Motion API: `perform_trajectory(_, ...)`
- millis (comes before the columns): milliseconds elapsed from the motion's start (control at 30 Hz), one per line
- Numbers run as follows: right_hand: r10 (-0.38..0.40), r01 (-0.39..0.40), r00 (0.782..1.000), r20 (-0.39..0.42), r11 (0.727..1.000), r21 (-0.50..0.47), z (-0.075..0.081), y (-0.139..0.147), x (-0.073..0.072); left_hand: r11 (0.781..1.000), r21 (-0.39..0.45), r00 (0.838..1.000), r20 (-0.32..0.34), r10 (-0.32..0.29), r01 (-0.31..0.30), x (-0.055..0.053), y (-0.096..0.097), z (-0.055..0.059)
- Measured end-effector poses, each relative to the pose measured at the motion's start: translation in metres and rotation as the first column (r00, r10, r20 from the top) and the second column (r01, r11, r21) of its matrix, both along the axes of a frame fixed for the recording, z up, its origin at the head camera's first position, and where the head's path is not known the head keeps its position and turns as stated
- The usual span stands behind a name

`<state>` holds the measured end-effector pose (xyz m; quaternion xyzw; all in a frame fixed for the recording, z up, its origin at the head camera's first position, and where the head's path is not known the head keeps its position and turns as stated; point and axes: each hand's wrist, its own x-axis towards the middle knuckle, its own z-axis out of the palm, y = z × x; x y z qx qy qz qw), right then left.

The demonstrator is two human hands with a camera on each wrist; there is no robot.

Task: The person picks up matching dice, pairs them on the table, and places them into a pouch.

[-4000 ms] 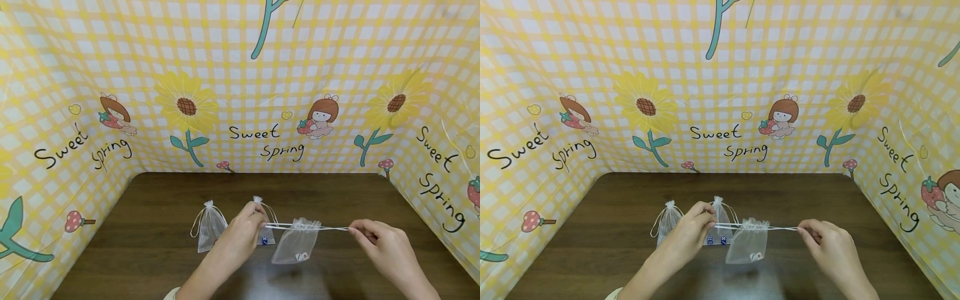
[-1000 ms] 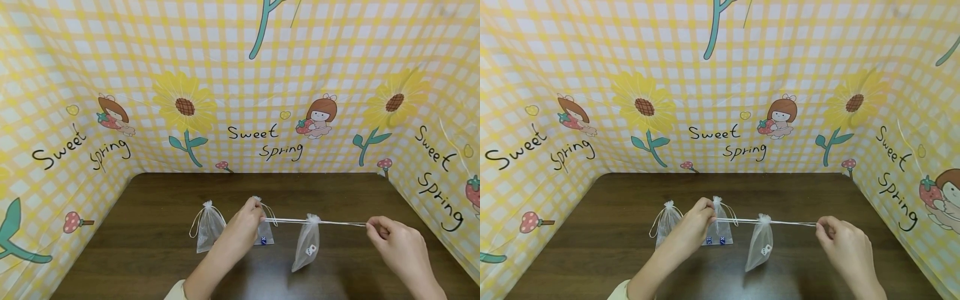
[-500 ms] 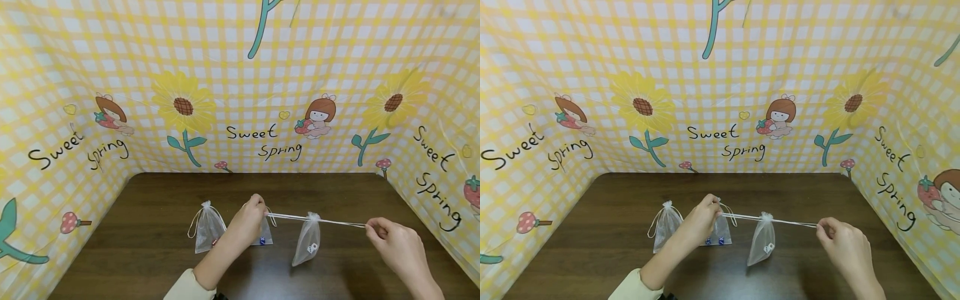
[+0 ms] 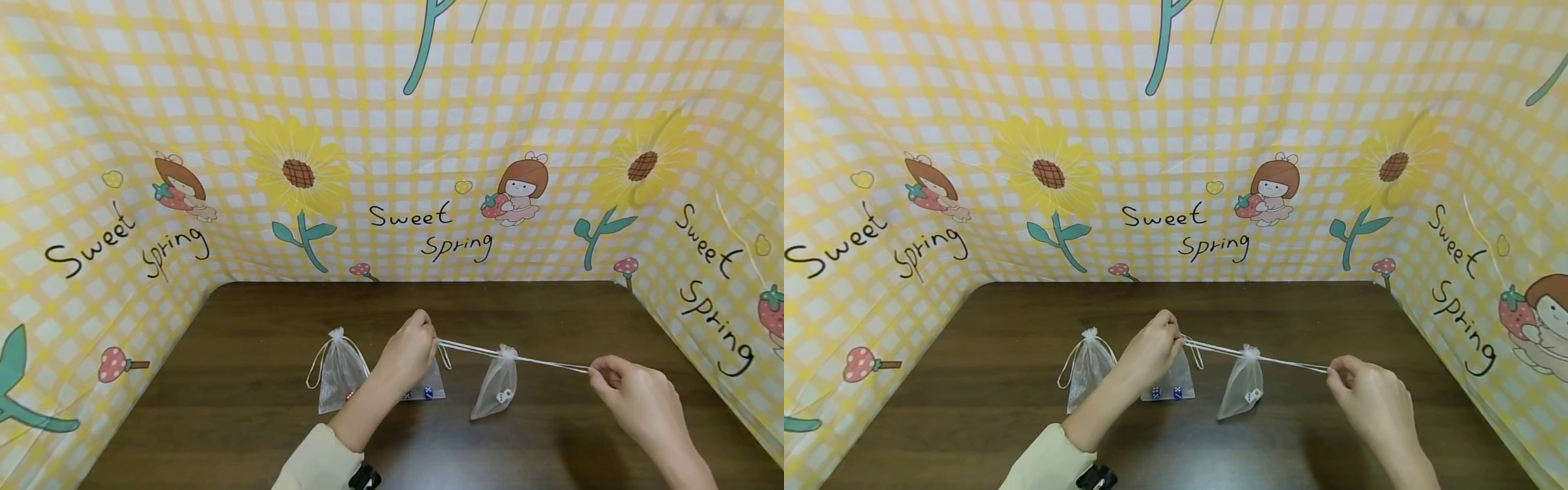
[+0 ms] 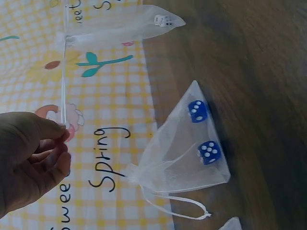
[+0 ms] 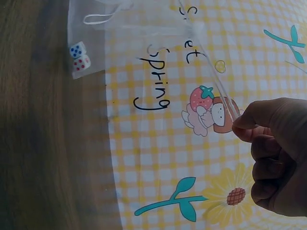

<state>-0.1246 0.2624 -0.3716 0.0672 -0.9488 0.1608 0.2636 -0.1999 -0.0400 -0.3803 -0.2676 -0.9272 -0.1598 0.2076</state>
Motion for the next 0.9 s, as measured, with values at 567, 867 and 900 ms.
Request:
perform_trajectory(567, 0.045, -0.037, 0.994, 0.096, 0.996, -0.080, -0.014, -0.021, -0.024, 0.993, 0.033, 0.981, -0.148, 0.121, -0.117, -0.021, 0.019, -0.008)
perform_trajectory(867, 0.039, -0.017, 0.982, 0.186, 0.993, -0.117, -0.024, -0.024, -0.041, 0.989, -0.043, 0.986, -0.095, 0.138, -0.142, -0.030, 0.031, -0.005)
perform_trajectory(900, 0.037, -0.013, 0.980, 0.196, 0.993, -0.119, -0.025, -0.024, -0.043, 0.989, -0.050, 0.986, -0.096, 0.137, -0.142, -0.032, 0.032, -0.006)
